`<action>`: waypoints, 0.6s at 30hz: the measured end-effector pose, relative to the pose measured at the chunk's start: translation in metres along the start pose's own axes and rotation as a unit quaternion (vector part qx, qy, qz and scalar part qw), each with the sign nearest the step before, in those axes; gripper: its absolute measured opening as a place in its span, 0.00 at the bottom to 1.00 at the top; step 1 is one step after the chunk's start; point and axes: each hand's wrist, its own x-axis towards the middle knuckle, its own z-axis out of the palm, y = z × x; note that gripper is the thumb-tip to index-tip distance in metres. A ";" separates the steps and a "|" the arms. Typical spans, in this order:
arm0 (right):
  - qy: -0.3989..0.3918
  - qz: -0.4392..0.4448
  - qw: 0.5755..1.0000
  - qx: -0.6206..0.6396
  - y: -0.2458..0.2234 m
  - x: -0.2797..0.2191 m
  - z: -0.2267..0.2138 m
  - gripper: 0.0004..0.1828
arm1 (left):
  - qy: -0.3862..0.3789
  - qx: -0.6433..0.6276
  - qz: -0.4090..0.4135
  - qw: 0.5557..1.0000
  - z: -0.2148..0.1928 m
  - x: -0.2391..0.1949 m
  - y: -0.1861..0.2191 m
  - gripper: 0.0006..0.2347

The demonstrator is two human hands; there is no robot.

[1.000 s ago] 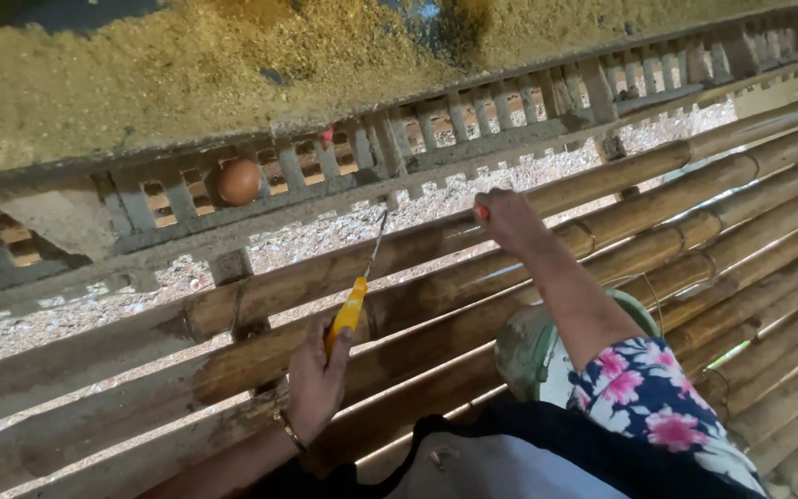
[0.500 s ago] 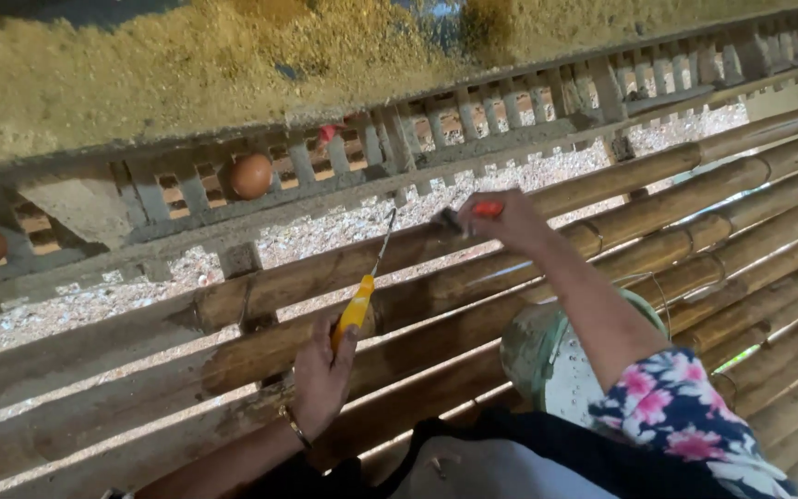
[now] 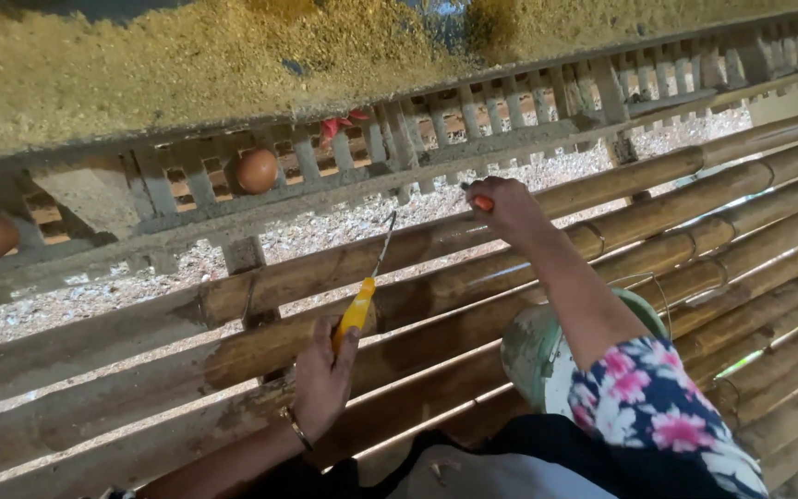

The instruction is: Cleaning the bamboo slats of an egg collection area in a chicken coop using a brush, soapy water, and a scraper.

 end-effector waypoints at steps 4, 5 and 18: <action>-0.135 0.112 0.984 -0.038 -0.035 0.005 0.024 0.09 | 0.009 -0.007 -0.031 0.999 -0.004 -0.002 -0.003 0.15; -0.162 0.042 0.986 0.000 -0.054 -0.001 0.023 0.02 | 0.019 -0.016 -0.035 0.999 -0.006 -0.002 -0.003 0.16; -0.047 -0.030 0.984 -0.167 -0.037 -0.048 0.156 0.05 | 0.090 -0.114 -0.064 0.987 -0.015 -0.016 -0.004 0.14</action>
